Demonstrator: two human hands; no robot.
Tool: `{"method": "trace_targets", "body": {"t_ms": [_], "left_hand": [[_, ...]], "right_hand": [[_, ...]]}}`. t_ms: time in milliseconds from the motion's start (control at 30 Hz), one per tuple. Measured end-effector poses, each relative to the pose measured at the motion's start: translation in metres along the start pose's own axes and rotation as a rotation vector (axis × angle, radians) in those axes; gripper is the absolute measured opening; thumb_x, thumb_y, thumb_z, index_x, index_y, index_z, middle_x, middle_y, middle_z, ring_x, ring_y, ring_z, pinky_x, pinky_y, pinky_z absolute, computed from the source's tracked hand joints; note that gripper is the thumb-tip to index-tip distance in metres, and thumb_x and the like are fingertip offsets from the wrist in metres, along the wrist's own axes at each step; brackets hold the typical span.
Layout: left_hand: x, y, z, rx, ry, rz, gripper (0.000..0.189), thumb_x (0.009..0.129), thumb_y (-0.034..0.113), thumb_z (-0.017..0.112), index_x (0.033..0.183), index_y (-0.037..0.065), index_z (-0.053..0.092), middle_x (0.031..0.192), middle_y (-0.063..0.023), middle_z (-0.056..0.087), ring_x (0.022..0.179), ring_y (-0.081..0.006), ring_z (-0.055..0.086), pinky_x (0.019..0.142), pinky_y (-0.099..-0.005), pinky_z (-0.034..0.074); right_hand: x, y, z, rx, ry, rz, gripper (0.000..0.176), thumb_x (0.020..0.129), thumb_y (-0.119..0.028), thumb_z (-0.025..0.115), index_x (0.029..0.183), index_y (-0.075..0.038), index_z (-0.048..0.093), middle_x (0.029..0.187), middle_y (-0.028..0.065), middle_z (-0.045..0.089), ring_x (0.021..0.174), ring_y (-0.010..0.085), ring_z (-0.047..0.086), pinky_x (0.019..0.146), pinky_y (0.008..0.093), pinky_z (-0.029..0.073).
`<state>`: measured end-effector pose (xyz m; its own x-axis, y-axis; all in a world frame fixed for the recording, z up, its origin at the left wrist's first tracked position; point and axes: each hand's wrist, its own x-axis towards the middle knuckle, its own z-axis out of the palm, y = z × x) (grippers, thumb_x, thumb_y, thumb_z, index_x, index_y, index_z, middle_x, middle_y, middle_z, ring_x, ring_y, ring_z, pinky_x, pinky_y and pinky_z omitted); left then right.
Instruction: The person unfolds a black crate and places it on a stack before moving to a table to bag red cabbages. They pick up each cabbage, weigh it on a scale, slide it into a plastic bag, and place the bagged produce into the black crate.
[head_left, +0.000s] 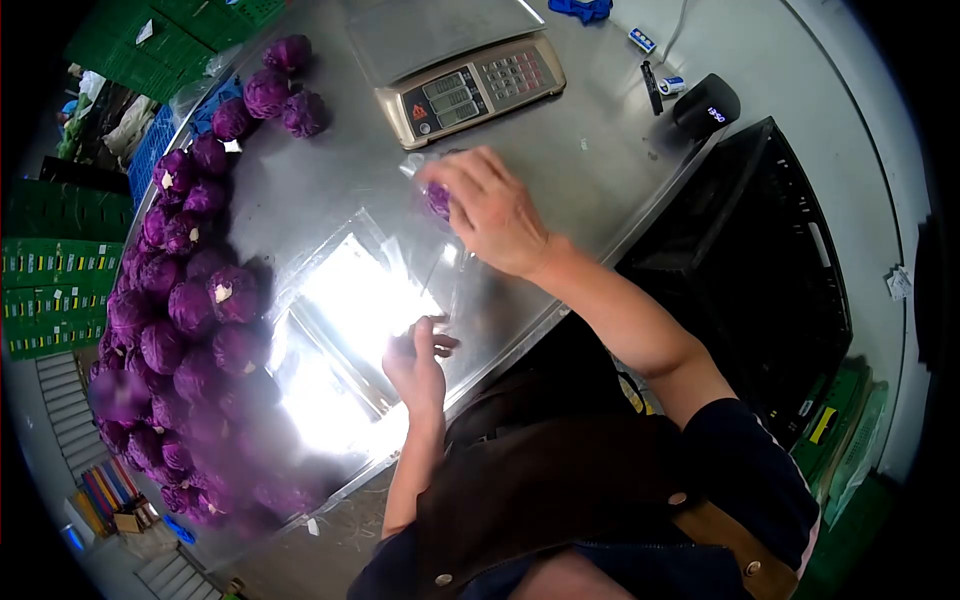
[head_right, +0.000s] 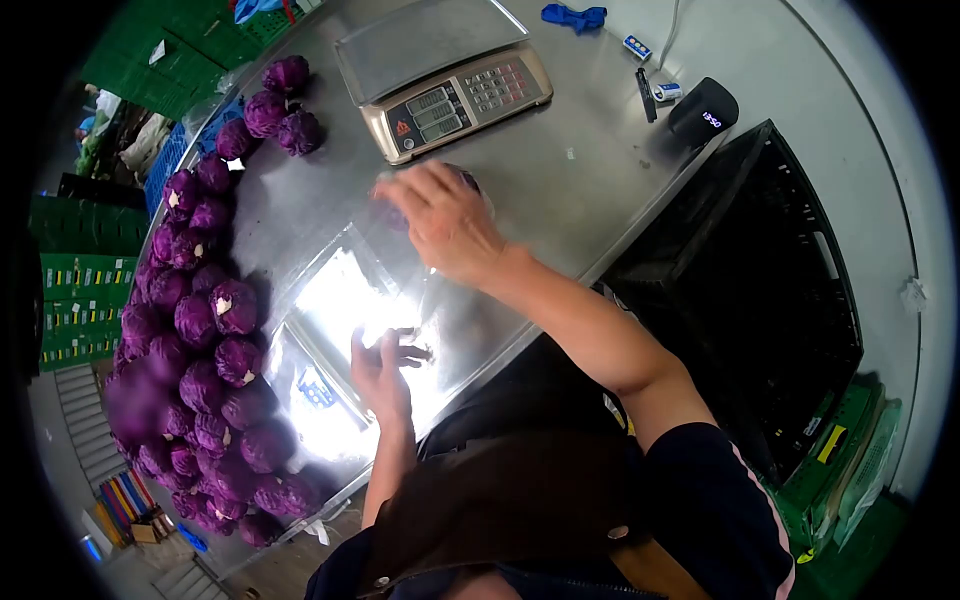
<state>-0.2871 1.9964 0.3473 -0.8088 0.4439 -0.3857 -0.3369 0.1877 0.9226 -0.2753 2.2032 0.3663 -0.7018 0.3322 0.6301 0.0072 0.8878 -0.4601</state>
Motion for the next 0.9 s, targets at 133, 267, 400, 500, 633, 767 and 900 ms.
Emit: {"method": "trace_targets", "body": {"t_ms": [133,267,400,500,633,767,900], "left_hand": [[0.008,0.033,-0.007,0.746,0.232,0.66,0.095,0.067,0.026,0.078,0.135,-0.011,0.024,0.143,-0.028,0.022,0.132,-0.0428,0.023,0.107,-0.0459,0.024],[0.042,0.064,-0.011,1.392,-0.024,0.316,0.042,0.081,0.023,0.063,0.113,-0.004,0.055,0.084,-0.0179,0.066,0.077,-0.0293,0.064,0.07,-0.0395,0.049],[0.044,0.036,-0.053,1.043,-0.21,0.334,0.021,0.083,0.014,0.055,0.088,-0.002,0.067,0.064,-0.011,0.067,0.06,-0.0213,0.066,0.059,-0.0341,0.049],[0.034,0.032,-0.058,0.793,-0.257,0.17,0.019,0.081,0.01,0.055,0.083,-0.005,0.066,0.061,-0.0119,0.066,0.062,-0.0178,0.067,0.056,-0.0293,0.05],[0.026,0.015,-0.063,0.441,-0.29,-0.078,0.02,0.084,0.007,0.053,0.091,-0.01,0.062,0.07,-0.0161,0.066,0.064,-0.0217,0.067,0.054,-0.0288,0.052],[0.021,0.0,-0.068,0.109,-0.389,-0.204,0.025,0.087,0.008,0.052,0.102,-0.012,0.056,0.082,-0.0206,0.065,0.068,-0.0265,0.067,0.057,-0.0319,0.054],[0.02,-0.005,-0.069,0.033,-0.314,-0.304,0.028,0.087,0.008,0.052,0.106,-0.013,0.054,0.087,-0.0221,0.063,0.074,-0.0271,0.066,0.063,-0.0338,0.056]], "right_hand": [[-0.017,-0.022,0.013,0.12,-0.096,-0.133,0.039,0.068,0.006,0.058,0.104,-0.01,0.061,0.104,0.0048,0.057,0.098,0.0247,0.051,0.089,0.0364,0.043],[-0.033,-0.034,0.006,0.073,-0.259,-0.212,0.045,0.07,0.009,0.055,0.109,-0.013,0.061,0.12,0.008,0.052,0.114,0.0256,0.047,0.095,0.0379,0.041],[-0.074,-0.056,-0.023,-0.167,-0.54,0.029,0.049,0.072,0.013,0.049,0.111,-0.014,0.061,0.14,0.0145,0.035,0.128,0.0295,0.038,0.103,0.0379,0.036],[-0.107,-0.035,-0.024,0.046,-0.504,0.227,0.04,0.071,0.005,0.055,0.107,-0.01,0.063,0.131,0.0149,0.046,0.119,0.0312,0.047,0.098,0.0333,0.04],[-0.085,-0.054,-0.063,-0.15,-0.098,0.037,0.016,0.067,0.001,0.058,0.077,-0.008,0.066,0.106,0.0062,0.062,0.097,0.0236,0.057,0.079,0.033,0.048],[-0.091,-0.107,-0.017,0.161,-0.124,0.127,0.023,0.063,-0.002,0.068,0.084,-0.01,0.067,0.09,0.0006,0.06,0.082,0.0182,0.056,0.068,0.0306,0.048],[-0.12,-0.109,0.031,0.128,-0.166,-0.028,0.019,0.067,-0.013,0.072,0.083,-0.009,0.064,0.086,0.0015,0.058,0.076,0.0176,0.056,0.065,0.029,0.048]]}}
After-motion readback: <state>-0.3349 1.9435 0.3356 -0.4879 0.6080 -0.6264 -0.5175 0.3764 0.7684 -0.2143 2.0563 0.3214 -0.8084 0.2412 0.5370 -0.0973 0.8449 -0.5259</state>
